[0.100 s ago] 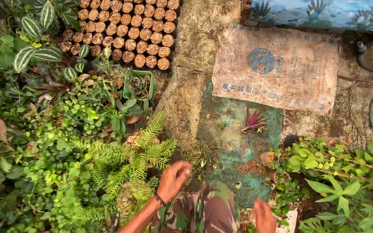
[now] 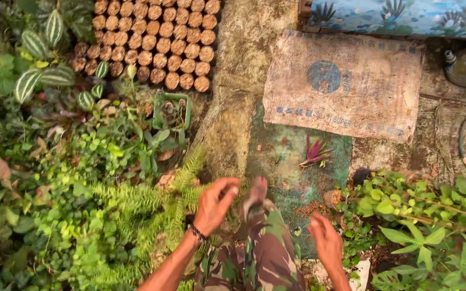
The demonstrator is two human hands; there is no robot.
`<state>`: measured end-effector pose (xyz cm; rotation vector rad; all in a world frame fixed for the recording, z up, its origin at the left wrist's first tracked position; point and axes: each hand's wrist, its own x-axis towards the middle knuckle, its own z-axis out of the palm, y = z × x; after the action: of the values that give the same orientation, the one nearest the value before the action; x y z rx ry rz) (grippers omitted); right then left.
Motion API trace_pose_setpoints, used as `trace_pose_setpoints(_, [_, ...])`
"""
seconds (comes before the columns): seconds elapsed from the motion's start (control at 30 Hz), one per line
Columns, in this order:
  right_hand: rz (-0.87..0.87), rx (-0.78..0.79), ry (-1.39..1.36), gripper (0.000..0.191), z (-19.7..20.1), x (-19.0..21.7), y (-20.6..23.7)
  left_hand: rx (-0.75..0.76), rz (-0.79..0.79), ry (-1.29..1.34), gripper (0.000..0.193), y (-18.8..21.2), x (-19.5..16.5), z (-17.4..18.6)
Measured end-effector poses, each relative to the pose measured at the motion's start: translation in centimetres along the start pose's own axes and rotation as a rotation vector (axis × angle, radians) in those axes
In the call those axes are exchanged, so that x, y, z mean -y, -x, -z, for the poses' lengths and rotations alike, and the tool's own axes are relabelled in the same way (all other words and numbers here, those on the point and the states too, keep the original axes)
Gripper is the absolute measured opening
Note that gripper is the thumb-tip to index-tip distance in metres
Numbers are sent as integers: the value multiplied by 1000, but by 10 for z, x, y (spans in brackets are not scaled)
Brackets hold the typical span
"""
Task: The person trims and ties plant stems using a knife and red string. They cut stems, remove leaves, and secure the stems to a wooden stick with string. The person also picks up a plastic cup and walks briefly before returning to the plant work.
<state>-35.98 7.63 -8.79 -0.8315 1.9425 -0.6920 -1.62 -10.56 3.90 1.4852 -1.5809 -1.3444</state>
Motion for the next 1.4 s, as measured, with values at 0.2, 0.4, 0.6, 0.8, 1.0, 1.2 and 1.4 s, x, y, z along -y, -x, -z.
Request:
trace_pose_setpoints(0.2, [13, 145, -252, 43, -32, 122, -197, -65, 184, -22, 30, -217, -59, 28])
trace_pose_setpoints(0.4, [16, 79, 291, 48, -21, 362, -447, -38, 203, 79, 30, -474, -87, 7])
trace_pose_setpoints(0.6, [458, 54, -37, 52, 12, 593, -623, -128, 441, 183, 28, -565, -55, 59])
trace_pose_setpoints(0.8, [390, 119, 201, 50, -3, 691, -789, -307, 705, -49, 32, -706, -28, 147])
trace_pose_setpoints(1.0, [331, 169, 228, 43, -12, 721, -949, -169, 551, -197, 36, -1005, -102, 193])
trace_pose_setpoints(1.2, [-156, 100, 174, 44, 20, 837, -1102, -142, 146, -139, 41, -1359, -278, 234])
trace_pose_setpoints(1.4, [102, 111, 380, 40, 45, 1043, -1376, -100, 114, -119, 38, -1638, -386, 224])
